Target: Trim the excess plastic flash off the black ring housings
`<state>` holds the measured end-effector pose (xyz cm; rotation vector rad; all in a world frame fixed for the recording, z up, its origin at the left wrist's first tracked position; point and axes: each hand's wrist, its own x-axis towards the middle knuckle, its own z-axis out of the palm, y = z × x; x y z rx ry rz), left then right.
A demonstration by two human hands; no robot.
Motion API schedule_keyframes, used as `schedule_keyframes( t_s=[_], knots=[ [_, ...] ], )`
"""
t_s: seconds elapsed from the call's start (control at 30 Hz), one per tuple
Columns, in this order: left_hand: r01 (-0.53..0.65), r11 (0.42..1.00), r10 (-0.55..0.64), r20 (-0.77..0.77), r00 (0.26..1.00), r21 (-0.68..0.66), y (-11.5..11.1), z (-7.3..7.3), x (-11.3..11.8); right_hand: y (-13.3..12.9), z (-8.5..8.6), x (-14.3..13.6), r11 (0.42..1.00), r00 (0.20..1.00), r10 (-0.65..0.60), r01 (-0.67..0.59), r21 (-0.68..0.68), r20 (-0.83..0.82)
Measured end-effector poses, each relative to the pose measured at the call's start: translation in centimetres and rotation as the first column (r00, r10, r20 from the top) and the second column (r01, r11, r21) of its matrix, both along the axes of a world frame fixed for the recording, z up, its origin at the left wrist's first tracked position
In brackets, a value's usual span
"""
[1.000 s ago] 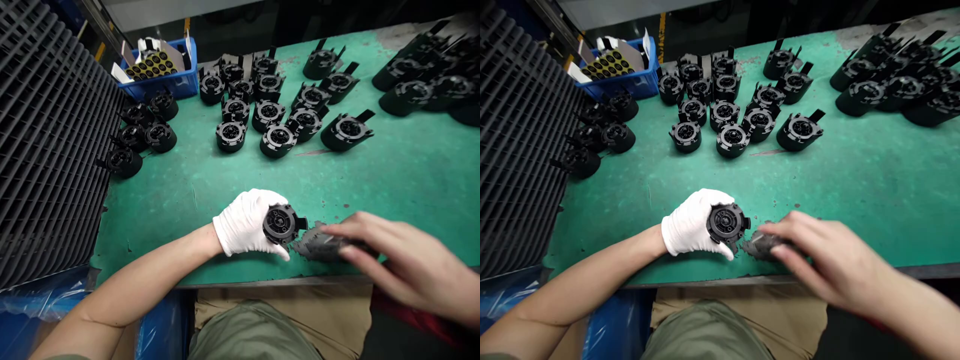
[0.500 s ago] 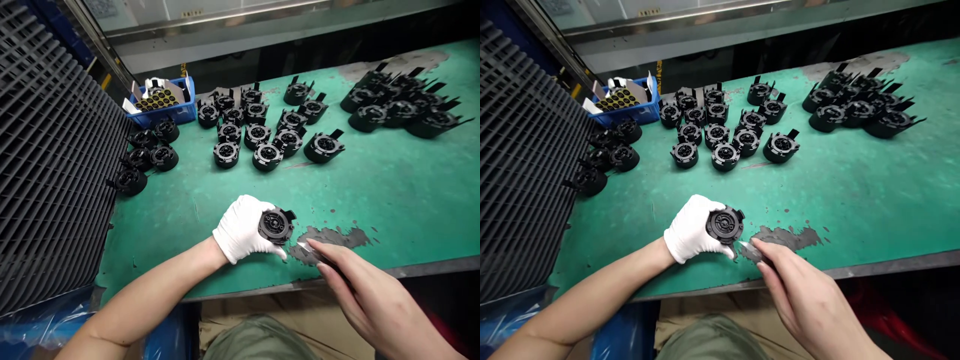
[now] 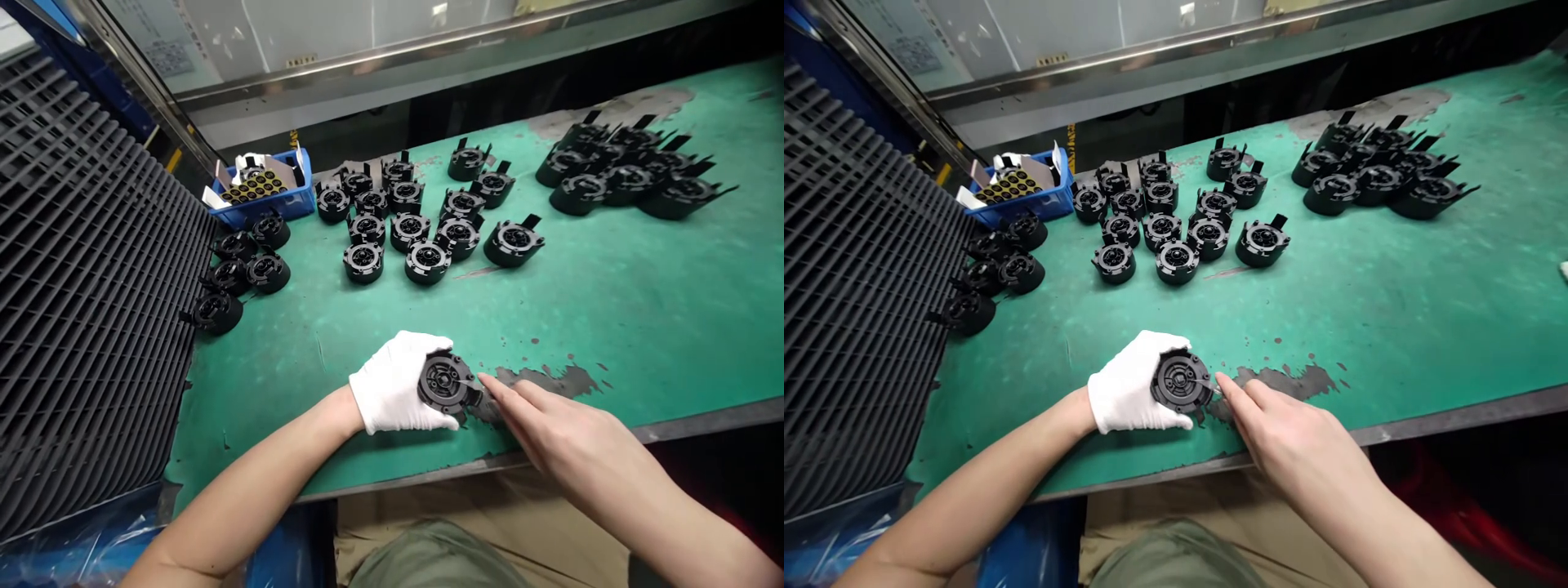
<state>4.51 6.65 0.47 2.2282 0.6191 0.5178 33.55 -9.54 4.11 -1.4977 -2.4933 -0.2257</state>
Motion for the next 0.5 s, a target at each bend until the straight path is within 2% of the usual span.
schedule_keyframes(
  t_s=[0.1,0.17,0.3,0.5],
  knots=[
    [0.031,0.998,-0.032,-0.017,0.999,-0.056,0.0,0.8,0.2,-0.7,0.7,-1.2,0.997,0.995,-0.079,0.079,0.003,0.061],
    [0.047,0.995,-0.048,-0.01,0.999,-0.093,0.1,1.2,0.4,-0.9,1.2,-1.6,0.997,0.993,-0.083,0.083,0.007,0.083],
    [0.054,0.991,-0.053,0.012,0.999,-0.125,0.3,1.6,0.7,-0.4,1.8,-0.9,1.0,0.994,-0.005,0.007,-0.02,0.108],
    [0.083,0.992,-0.08,0.039,0.996,-0.095,0.5,1.3,0.8,1.1,2.1,0.7,0.992,0.98,0.127,-0.126,-0.017,0.15]
  ],
)
